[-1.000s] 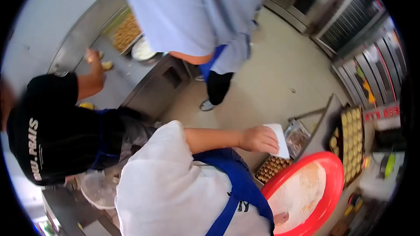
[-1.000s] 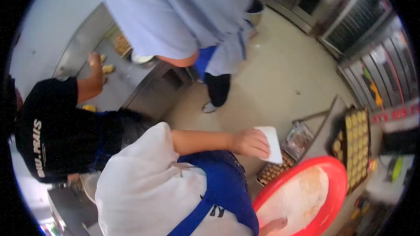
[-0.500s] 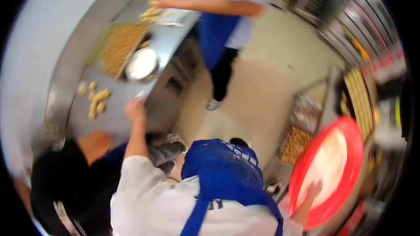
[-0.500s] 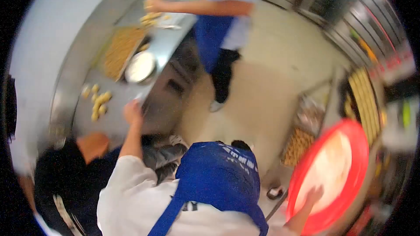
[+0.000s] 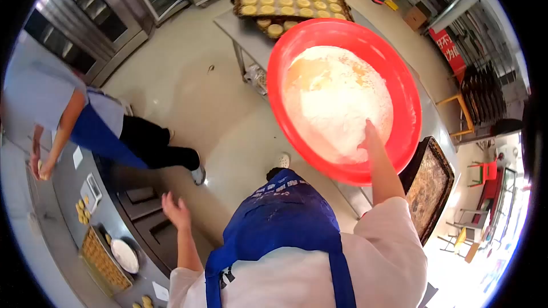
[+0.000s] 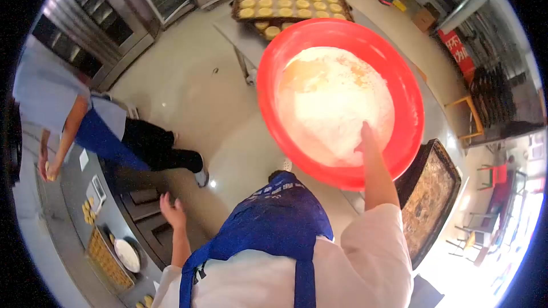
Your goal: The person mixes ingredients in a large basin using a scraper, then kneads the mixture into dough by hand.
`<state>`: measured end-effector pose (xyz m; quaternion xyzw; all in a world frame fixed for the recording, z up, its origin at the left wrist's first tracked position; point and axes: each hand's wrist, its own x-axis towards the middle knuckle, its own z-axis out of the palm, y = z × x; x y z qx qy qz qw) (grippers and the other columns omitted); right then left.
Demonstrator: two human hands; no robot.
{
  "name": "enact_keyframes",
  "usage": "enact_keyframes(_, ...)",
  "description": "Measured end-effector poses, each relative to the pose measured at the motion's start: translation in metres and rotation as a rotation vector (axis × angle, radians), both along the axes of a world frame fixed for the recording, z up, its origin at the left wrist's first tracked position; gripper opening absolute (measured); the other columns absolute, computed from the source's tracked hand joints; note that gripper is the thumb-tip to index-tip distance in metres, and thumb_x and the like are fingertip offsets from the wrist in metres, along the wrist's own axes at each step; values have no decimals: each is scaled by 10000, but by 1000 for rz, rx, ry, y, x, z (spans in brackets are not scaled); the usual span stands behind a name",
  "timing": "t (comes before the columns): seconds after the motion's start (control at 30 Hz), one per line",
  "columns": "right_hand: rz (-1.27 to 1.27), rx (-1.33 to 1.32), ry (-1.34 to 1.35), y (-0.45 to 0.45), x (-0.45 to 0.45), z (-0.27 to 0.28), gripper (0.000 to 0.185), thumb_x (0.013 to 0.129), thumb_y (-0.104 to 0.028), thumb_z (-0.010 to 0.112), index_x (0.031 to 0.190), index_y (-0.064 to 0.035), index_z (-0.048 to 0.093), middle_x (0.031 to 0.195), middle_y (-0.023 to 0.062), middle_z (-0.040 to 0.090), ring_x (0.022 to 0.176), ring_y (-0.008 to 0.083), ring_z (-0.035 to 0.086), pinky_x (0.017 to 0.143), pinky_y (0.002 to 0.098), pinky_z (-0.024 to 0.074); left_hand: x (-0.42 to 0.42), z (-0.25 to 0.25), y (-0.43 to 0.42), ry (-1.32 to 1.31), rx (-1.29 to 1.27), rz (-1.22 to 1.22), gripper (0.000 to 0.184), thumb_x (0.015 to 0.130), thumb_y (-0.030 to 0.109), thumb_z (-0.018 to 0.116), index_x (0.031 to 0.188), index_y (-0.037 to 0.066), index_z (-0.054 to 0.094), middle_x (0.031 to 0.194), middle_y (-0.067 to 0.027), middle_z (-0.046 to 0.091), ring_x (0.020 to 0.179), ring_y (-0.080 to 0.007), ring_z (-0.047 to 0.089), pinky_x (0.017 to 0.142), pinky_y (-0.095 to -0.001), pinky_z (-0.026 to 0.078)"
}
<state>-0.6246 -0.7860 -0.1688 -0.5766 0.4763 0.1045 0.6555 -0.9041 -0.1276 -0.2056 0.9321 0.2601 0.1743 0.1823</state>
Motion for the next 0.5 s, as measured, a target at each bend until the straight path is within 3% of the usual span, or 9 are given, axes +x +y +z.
enact_keyframes(0.03, -85, 213, -100, -15, 16, -26, 758, 892, -597, 374, 1420, -56, 311, 1445, 128, 368, 1331, 311, 323, 1041, 592, 244, 53, 15, -33, -31, -33, -97, 421, 806, 78, 615, 1213, 11, 530, 1322, -215, 458, 1220, -379, 427, 1029, -443, 334)
enact_keyframes(0.1, -123, 222, -111, -13, 49, -41, 734, 896, -583, 366, 1401, -52, 331, 1418, 135, 388, 1313, 318, 342, 1035, 591, 254, 153, 59, -93, -96, -117, -370, 422, 810, 77, 605, 1223, 32, 529, 1352, -202, 432, 1222, -371, 429, 1023, -428, 346)
enact_keyframes(0.23, -14, -113, -85, 2, 136, -67, 651, 912, -527, 333, 1328, -33, 413, 1309, 162, 471, 1241, 344, 415, 1012, 589, 292, 305, 123, -192, -156, -153, -694, 415, 809, 106, 621, 1212, 47, 544, 1345, -182, 440, 1215, -358, 439, 999, -410, 376)
enact_keyframes(0.37, 516, -675, 38, 13, 221, -71, 595, 927, -471, 300, 1255, -14, 495, 1200, 190, 553, 1170, 370, 489, 989, 586, 331, 401, 161, -276, -218, -123, -937, 381, 774, 101, 649, 1142, 39, 569, 1304, -164, 475, 1184, -347, 462, 991, -432, 382)
enact_keyframes(0.5, 1016, -762, 67, 52, 273, -62, 574, 943, -415, 267, 1182, 4, 576, 1091, 217, 635, 1098, 396, 562, 966, 584, 369, 459, 168, -313, -204, -59, -1130, 358, 771, 110, 654, 1116, 45, 584, 1278, -141, 509, 1182, -342, 471, 986, -446, 386)
